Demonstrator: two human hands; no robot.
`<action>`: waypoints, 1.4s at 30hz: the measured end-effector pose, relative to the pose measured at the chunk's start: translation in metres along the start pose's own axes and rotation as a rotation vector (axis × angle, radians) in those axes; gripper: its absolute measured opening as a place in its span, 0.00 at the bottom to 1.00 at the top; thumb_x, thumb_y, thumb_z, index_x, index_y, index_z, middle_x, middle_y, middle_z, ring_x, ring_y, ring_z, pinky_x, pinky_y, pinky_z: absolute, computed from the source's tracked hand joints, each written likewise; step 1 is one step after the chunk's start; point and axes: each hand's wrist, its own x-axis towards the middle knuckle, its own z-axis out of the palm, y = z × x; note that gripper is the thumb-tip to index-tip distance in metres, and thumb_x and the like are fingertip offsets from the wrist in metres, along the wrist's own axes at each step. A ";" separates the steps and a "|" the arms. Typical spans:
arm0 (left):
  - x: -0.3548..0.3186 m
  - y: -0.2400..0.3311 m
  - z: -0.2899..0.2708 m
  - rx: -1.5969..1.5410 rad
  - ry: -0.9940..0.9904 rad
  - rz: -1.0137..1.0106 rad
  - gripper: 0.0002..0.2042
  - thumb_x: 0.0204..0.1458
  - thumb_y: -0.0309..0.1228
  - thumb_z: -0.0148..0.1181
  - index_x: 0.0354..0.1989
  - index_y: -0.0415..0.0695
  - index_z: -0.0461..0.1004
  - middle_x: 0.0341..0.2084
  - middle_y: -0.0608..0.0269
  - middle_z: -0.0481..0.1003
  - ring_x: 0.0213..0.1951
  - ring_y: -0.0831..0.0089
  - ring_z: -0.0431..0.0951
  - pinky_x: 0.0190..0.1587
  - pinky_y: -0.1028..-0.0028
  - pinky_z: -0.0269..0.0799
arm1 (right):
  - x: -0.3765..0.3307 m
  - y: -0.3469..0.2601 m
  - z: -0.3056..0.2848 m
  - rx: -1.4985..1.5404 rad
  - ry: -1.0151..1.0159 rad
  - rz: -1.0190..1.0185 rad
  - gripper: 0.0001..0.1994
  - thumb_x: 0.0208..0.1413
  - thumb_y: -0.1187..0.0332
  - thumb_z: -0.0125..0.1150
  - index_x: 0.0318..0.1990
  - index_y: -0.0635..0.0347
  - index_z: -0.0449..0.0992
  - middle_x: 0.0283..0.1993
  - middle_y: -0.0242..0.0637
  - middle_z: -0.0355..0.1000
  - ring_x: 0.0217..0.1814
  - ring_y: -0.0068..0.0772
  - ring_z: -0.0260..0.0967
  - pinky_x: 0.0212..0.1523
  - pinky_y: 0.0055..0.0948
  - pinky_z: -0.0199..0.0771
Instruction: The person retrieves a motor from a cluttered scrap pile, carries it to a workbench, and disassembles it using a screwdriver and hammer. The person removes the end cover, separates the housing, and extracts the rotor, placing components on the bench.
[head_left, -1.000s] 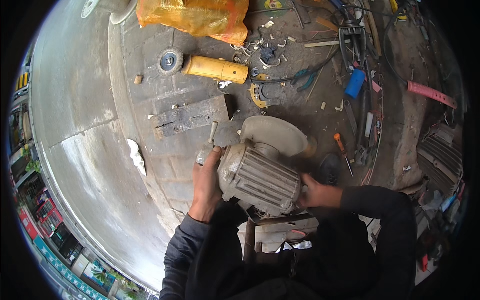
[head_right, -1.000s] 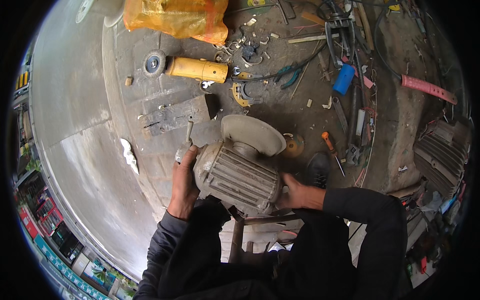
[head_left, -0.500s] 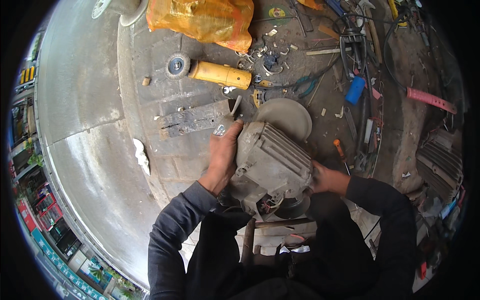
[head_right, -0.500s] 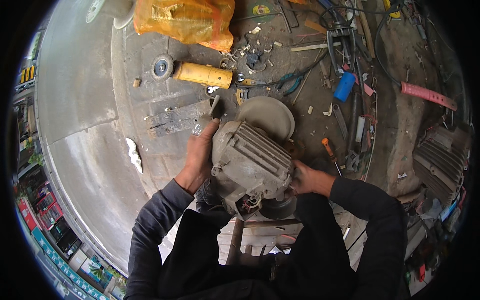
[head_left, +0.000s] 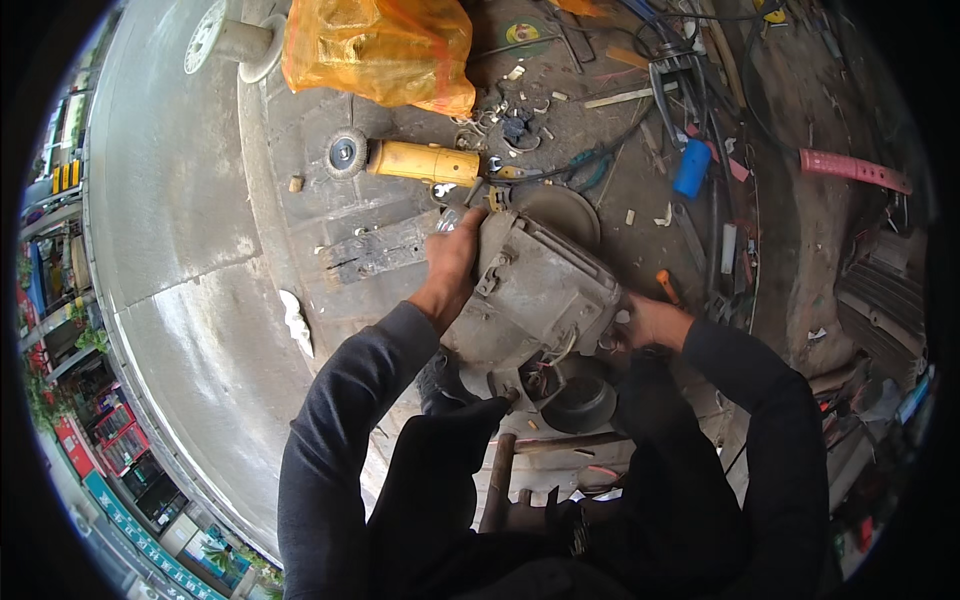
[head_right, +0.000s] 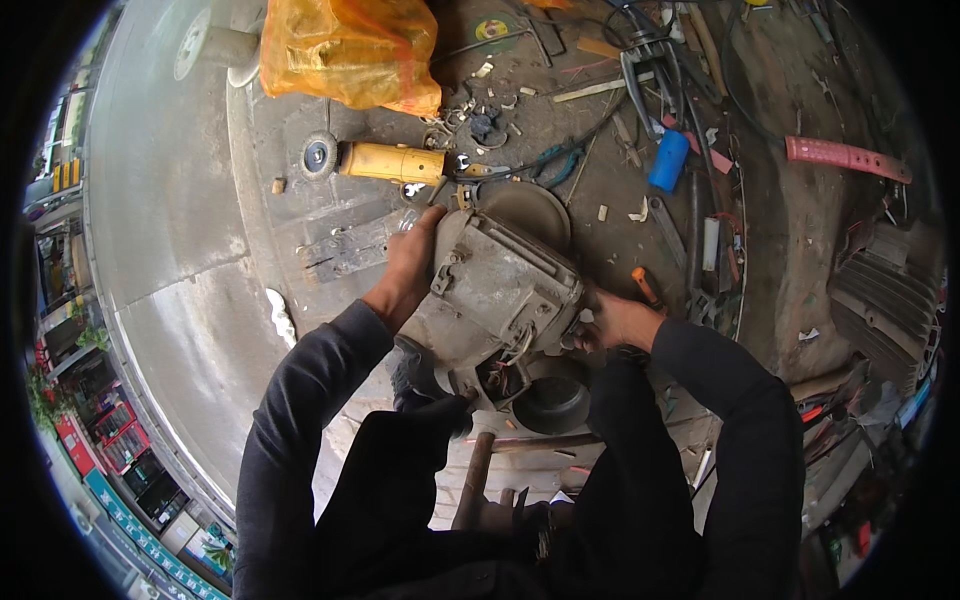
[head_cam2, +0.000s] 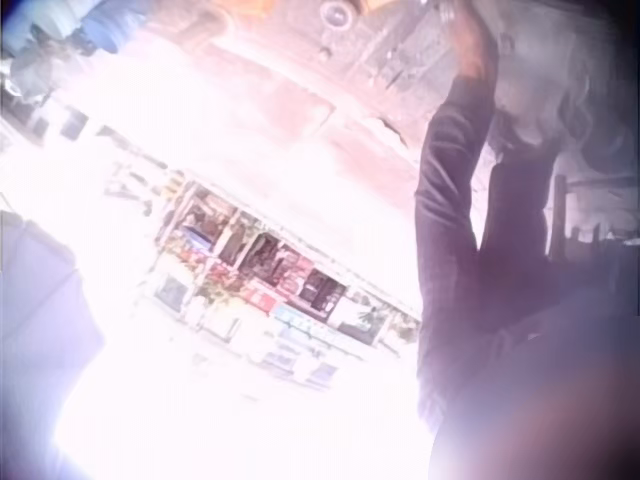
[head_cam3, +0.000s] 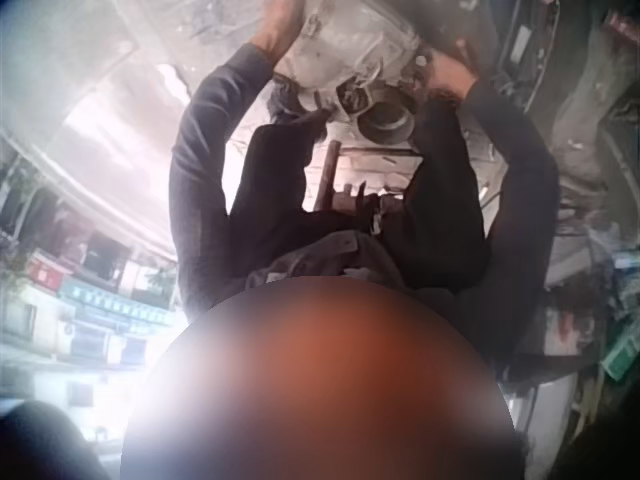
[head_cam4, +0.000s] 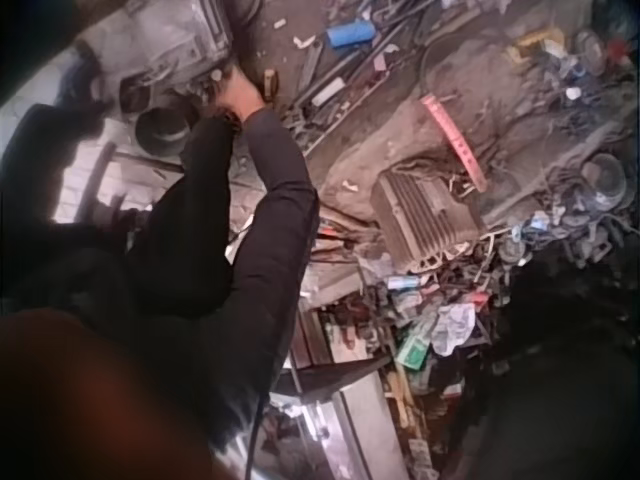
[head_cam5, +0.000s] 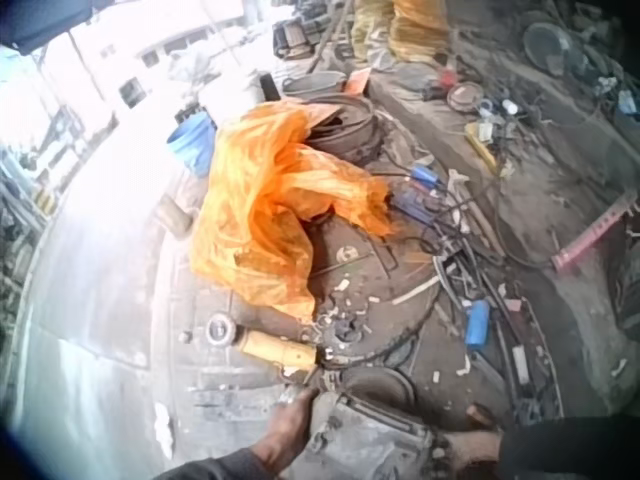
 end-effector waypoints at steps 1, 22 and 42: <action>0.004 -0.001 0.001 0.017 0.011 0.002 0.29 0.50 0.43 0.72 0.42 0.21 0.76 0.37 0.45 0.81 0.33 0.62 0.82 0.35 0.62 0.79 | 0.001 -0.002 -0.001 0.103 0.071 0.055 0.37 0.62 0.31 0.39 0.47 0.58 0.79 0.36 0.43 0.80 0.32 0.39 0.74 0.32 0.33 0.73; -0.113 -0.116 -0.132 1.141 -0.632 0.145 0.15 0.65 0.36 0.57 0.48 0.35 0.76 0.42 0.52 0.78 0.44 0.59 0.79 0.47 0.61 0.77 | -0.007 0.052 0.057 -0.215 0.354 -0.465 0.16 0.63 0.63 0.52 0.49 0.67 0.75 0.32 0.43 0.79 0.23 0.35 0.79 0.24 0.32 0.80; -0.184 -0.095 -0.108 1.350 -1.390 0.545 0.07 0.51 0.34 0.66 0.32 0.45 0.79 0.31 0.56 0.76 0.38 0.52 0.79 0.47 0.57 0.74 | 0.002 0.072 0.106 -0.898 0.133 -0.562 0.29 0.49 0.55 0.66 0.51 0.72 0.74 0.49 0.62 0.78 0.53 0.59 0.78 0.52 0.46 0.77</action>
